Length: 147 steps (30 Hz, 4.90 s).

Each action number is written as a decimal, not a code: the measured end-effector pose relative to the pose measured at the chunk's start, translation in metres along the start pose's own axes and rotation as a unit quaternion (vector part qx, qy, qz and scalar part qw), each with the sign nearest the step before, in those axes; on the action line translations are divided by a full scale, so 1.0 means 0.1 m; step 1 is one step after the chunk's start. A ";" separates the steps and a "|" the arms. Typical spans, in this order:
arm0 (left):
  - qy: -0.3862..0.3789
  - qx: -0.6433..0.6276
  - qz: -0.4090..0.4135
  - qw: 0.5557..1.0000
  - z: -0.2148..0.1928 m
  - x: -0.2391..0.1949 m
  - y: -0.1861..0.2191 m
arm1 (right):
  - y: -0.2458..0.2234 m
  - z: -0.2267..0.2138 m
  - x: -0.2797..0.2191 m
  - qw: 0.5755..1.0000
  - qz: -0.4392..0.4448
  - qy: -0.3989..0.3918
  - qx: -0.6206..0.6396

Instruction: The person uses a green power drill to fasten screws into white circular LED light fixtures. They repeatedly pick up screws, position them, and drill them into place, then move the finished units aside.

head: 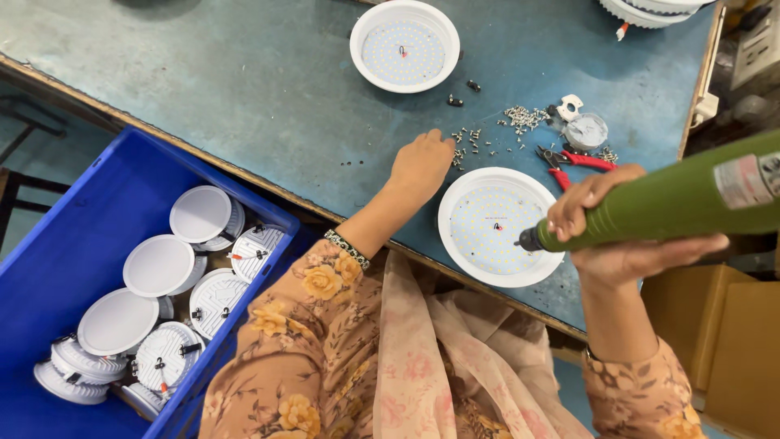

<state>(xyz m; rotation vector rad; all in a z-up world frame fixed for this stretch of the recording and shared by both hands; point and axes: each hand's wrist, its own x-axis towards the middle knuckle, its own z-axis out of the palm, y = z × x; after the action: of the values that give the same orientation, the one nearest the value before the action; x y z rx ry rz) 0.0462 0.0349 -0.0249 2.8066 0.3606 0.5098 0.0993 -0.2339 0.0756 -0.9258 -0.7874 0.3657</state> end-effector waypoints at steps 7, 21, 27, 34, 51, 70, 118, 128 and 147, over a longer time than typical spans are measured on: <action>0.005 -0.158 -0.021 0.987 -0.47 -0.27 0.00 | -0.06 -0.07 -0.23 0.998 0.009 0.014 0.057; -0.182 -0.730 -0.081 0.654 -0.36 -0.89 0.50 | -0.14 0.12 -0.18 0.993 -0.093 0.013 0.066; -0.196 -0.750 -0.074 0.627 -0.26 -0.93 0.52 | -0.16 0.17 -0.18 0.994 -0.095 0.022 0.059; -0.193 -0.758 -0.067 0.619 -0.34 -0.93 0.58 | -0.14 0.17 -0.21 0.993 -0.089 0.022 0.074; -0.008 -0.305 0.113 0.945 -0.60 -1.06 0.62 | 0.44 0.19 -0.48 0.996 -0.006 0.038 0.081; -0.014 -0.235 0.253 0.938 -0.68 -1.15 0.33 | 0.50 0.09 -0.64 0.999 -0.005 0.013 0.048; 0.139 -0.241 0.332 0.901 -0.39 -1.11 0.21 | 0.26 -0.41 -0.65 0.998 -0.018 -0.031 0.058; 0.141 -0.176 0.329 0.917 -0.44 -1.13 0.32 | 0.09 -0.41 -0.71 0.998 -0.023 -0.027 0.046; -0.089 -0.172 0.310 0.931 -0.22 -0.67 1.13 | -0.19 -0.40 -0.99 0.993 -0.114 0.041 -0.013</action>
<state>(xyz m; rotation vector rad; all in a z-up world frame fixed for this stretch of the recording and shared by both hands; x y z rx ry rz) -0.0012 -0.0854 0.0088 2.5426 -0.6172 0.3832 0.0616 -0.3258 0.0330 -0.8595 -0.8154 0.1169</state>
